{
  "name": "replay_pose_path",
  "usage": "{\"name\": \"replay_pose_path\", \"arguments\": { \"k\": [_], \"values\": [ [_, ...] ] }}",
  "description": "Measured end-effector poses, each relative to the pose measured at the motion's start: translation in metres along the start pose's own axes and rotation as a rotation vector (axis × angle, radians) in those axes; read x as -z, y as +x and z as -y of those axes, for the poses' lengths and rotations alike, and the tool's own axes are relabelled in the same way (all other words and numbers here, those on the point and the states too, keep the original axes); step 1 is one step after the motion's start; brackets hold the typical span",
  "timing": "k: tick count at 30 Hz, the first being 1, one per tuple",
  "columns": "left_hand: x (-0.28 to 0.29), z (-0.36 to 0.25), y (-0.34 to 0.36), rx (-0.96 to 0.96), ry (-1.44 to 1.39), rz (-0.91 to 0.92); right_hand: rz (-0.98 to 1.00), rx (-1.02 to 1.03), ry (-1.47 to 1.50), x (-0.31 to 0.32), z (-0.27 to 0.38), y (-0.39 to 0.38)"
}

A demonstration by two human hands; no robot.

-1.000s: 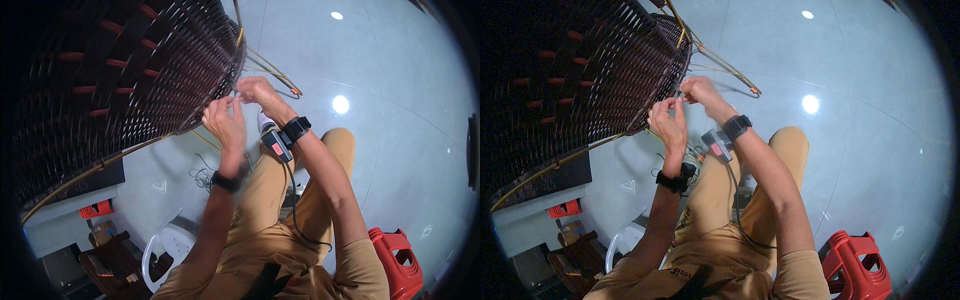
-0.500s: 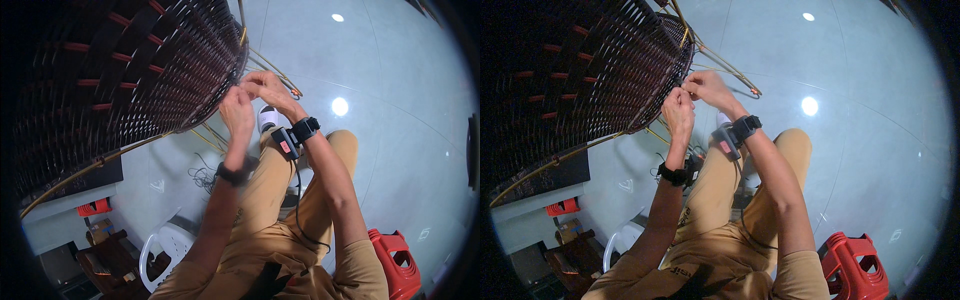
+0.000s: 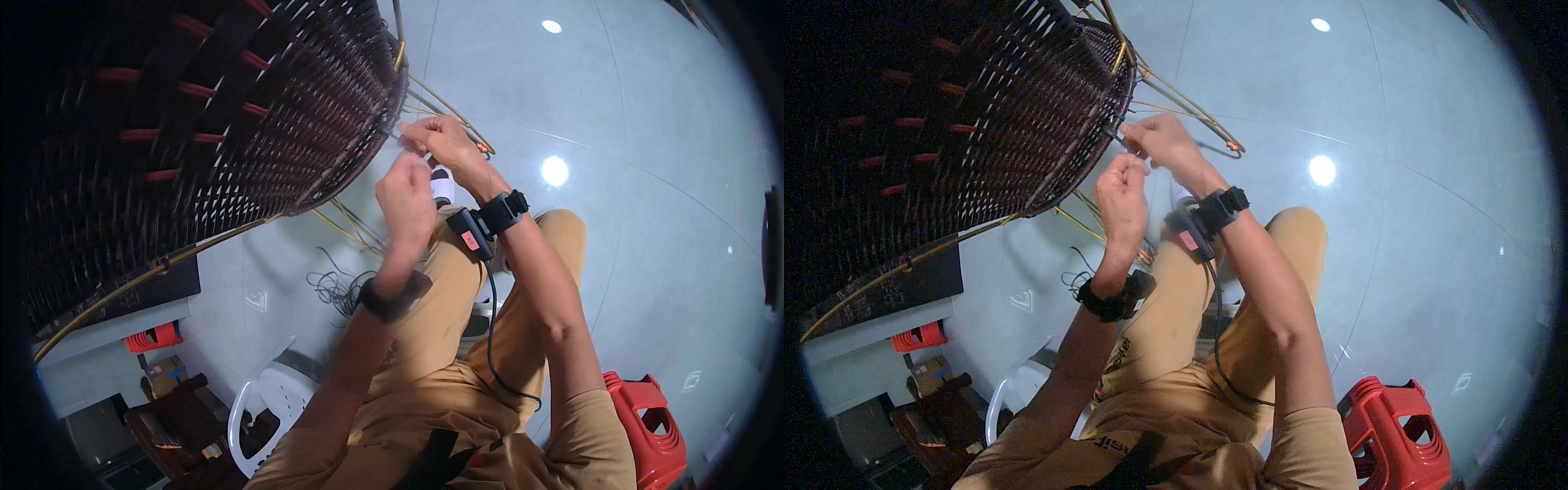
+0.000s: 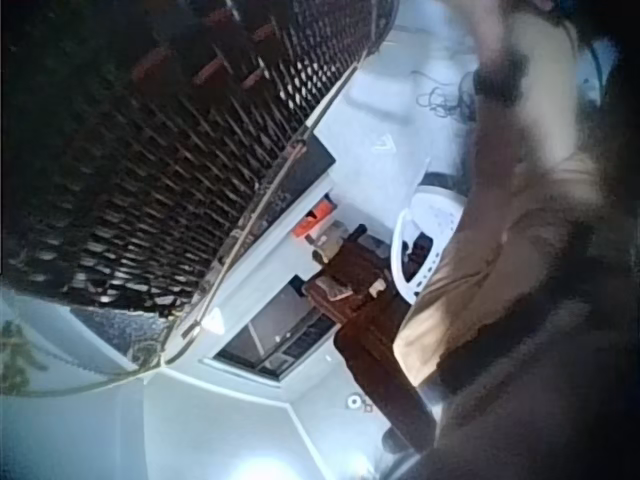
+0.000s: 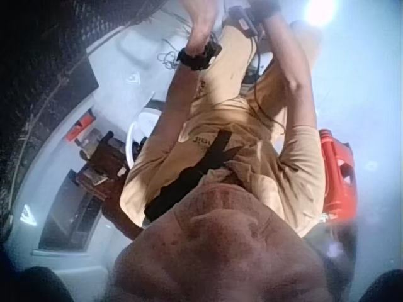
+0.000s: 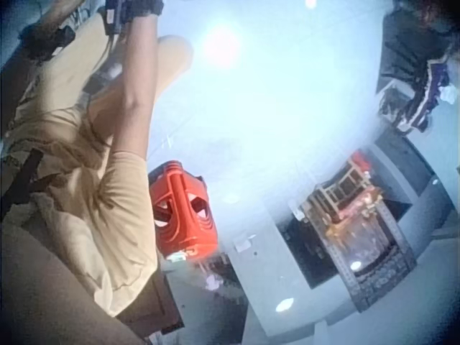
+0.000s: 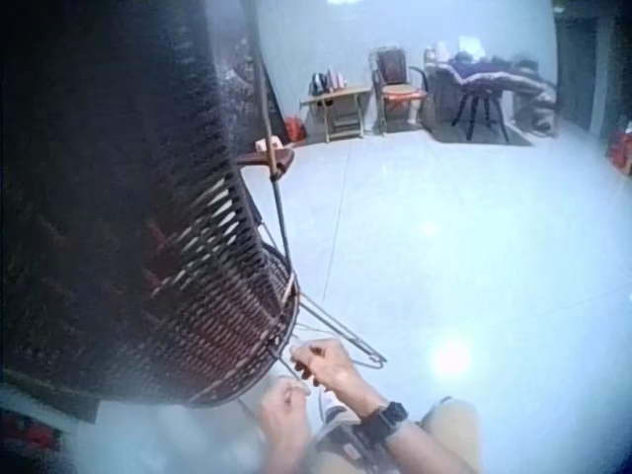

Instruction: The person weaves wicker or plastic strips into a chair frame by hand, pulling the material through the existing weave and securing it to the frame.

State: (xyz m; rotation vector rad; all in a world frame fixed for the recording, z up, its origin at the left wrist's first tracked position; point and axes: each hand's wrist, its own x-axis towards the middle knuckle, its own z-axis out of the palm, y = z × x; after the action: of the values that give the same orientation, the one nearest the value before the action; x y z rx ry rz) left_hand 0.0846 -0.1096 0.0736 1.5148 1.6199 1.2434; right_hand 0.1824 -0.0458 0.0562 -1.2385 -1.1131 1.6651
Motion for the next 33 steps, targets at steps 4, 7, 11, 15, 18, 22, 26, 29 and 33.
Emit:
{"name": "replay_pose_path", "arguments": {
  "k": [4,7,11,15,18,22,26,29,33],
  "values": [
    [-0.004,0.006,-0.002,-0.114,0.202,0.111,0.187,-0.037,0.253,-0.014,-0.002,0.000],
    [0.002,0.015,-0.002,-0.115,0.332,0.218,0.220,-0.165,0.364,-0.007,0.002,-0.002],
    [0.024,0.019,0.003,-0.095,0.373,0.352,0.243,-0.167,0.503,-0.011,-0.008,0.003],
    [0.042,0.012,0.001,-0.219,0.296,0.110,0.177,-0.197,0.536,-0.013,-0.007,0.004],
    [0.048,0.010,0.012,-0.390,0.612,0.073,0.061,-0.027,0.315,-0.017,-0.007,0.002],
    [0.025,0.022,0.040,-0.436,0.802,0.091,-0.126,0.007,0.163,-0.023,-0.004,0.005],
    [0.023,0.022,0.073,-0.237,0.852,0.250,-0.208,0.158,0.094,-0.028,-0.016,0.012],
    [0.024,0.016,0.076,-0.153,0.862,0.320,-0.238,0.214,0.071,-0.032,-0.017,0.010],
    [0.019,0.025,0.075,-0.341,0.884,0.190,-0.269,0.327,0.149,-0.035,-0.020,0.004]
  ]
}}
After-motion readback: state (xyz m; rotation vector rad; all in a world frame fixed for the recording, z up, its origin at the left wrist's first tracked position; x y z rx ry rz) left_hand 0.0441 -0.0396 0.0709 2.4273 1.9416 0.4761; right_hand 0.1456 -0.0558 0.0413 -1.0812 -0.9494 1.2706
